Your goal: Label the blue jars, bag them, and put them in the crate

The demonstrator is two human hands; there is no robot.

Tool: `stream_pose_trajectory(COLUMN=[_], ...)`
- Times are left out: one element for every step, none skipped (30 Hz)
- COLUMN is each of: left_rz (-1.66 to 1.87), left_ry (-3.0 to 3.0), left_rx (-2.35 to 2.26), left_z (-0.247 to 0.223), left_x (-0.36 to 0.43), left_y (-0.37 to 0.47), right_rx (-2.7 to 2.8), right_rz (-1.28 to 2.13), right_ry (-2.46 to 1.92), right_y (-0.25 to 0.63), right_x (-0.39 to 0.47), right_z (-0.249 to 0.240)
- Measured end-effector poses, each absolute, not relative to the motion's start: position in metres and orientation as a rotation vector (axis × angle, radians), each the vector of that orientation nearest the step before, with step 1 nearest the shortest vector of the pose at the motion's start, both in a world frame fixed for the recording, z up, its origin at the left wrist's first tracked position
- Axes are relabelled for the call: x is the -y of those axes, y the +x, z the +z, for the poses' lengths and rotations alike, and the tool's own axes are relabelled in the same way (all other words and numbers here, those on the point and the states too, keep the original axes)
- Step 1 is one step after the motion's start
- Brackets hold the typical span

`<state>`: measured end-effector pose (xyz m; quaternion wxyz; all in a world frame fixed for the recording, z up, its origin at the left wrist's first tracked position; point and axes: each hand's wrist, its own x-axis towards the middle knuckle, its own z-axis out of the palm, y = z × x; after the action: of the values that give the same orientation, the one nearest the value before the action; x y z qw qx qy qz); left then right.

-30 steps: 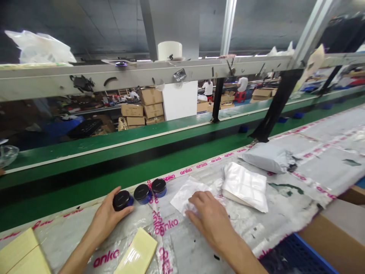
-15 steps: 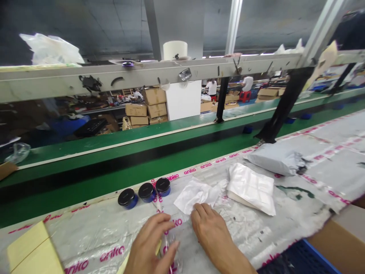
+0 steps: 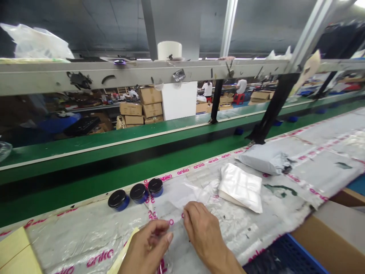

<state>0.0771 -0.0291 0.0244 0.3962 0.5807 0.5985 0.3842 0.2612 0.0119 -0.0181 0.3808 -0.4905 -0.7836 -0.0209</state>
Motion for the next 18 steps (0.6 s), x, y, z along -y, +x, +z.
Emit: stream_pose_trajectory(left_rz=[0.972, 0.983, 0.996, 1.002, 1.0, 0.998, 1.003, 1.019, 1.047, 1.081, 1.114, 1.14, 1.157, 1.164, 1.169, 1.172, 1.171, 1.172], left_ry=[1.396, 1.33, 1.276, 1.234, 1.2, 1.166, 1.132, 1.103, 1.083, 1.066, 1.052, 1.041, 1.029, 1.012, 0.992, 0.976, 0.965, 0.961], left_rx=[-1.524, -1.52, -1.498, -1.459, -1.409, -1.362, -1.33, -1.323, -1.342, -1.368, -1.381, -1.378, -1.366, -1.355, -1.351, -1.353, -1.356, -1.349], left_z=[0.026, 0.029, 0.031, 0.034, 0.035, 0.036, 0.037, 0.036, 0.034, 0.033, 0.032, 0.031, 0.031, 0.032, 0.035, 0.038, 0.041, 0.044], left_x=[0.026, 0.023, 0.019, 0.015, 0.011, 0.007, 0.003, 0.0, -0.002, -0.004, -0.004, -0.004, -0.003, -0.002, 0.0, 0.001, 0.003, 0.004], left_y=[0.08, 0.083, 0.086, 0.089, 0.092, 0.094, 0.095, 0.095, 0.095, 0.093, 0.09, 0.087, 0.083, 0.079, 0.075, 0.072, 0.069, 0.068], right_rx=[1.958, 1.927, 1.906, 1.899, 1.904, 1.92, 1.942, 1.965, 1.978, 1.969, 1.932, 1.864, 1.771, 1.663, 1.557, 1.47, 1.408, 1.371], right_rz=[-0.025, -0.01, -0.005, -0.001, 0.004, 0.012, 0.026, 0.053, 0.09, 0.135, 0.182, 0.241, 0.309, 0.394, 0.5, 0.631, 0.776, 0.919], right_ry=[-1.23, -1.204, -1.176, -1.146, -1.11, -1.069, -1.021, -0.969, -0.926, -0.9, -0.902, -0.946, -1.029, -1.137, -1.247, -1.333, -1.381, -1.381], right_y=[0.26, 0.258, 0.256, 0.253, 0.249, 0.246, 0.242, 0.24, 0.239, 0.24, 0.243, 0.247, 0.253, 0.259, 0.265, 0.27, 0.274, 0.275], right_x=[-0.011, -0.01, -0.008, -0.006, -0.004, -0.001, 0.001, 0.002, 0.003, 0.003, 0.002, -0.001, -0.005, -0.01, -0.016, -0.022, -0.029, -0.035], right_z=[-0.015, -0.012, -0.01, -0.007, -0.005, -0.002, 0.0, 0.002, 0.003, 0.004, 0.004, 0.005, 0.005, 0.005, 0.004, 0.005, 0.005, 0.005])
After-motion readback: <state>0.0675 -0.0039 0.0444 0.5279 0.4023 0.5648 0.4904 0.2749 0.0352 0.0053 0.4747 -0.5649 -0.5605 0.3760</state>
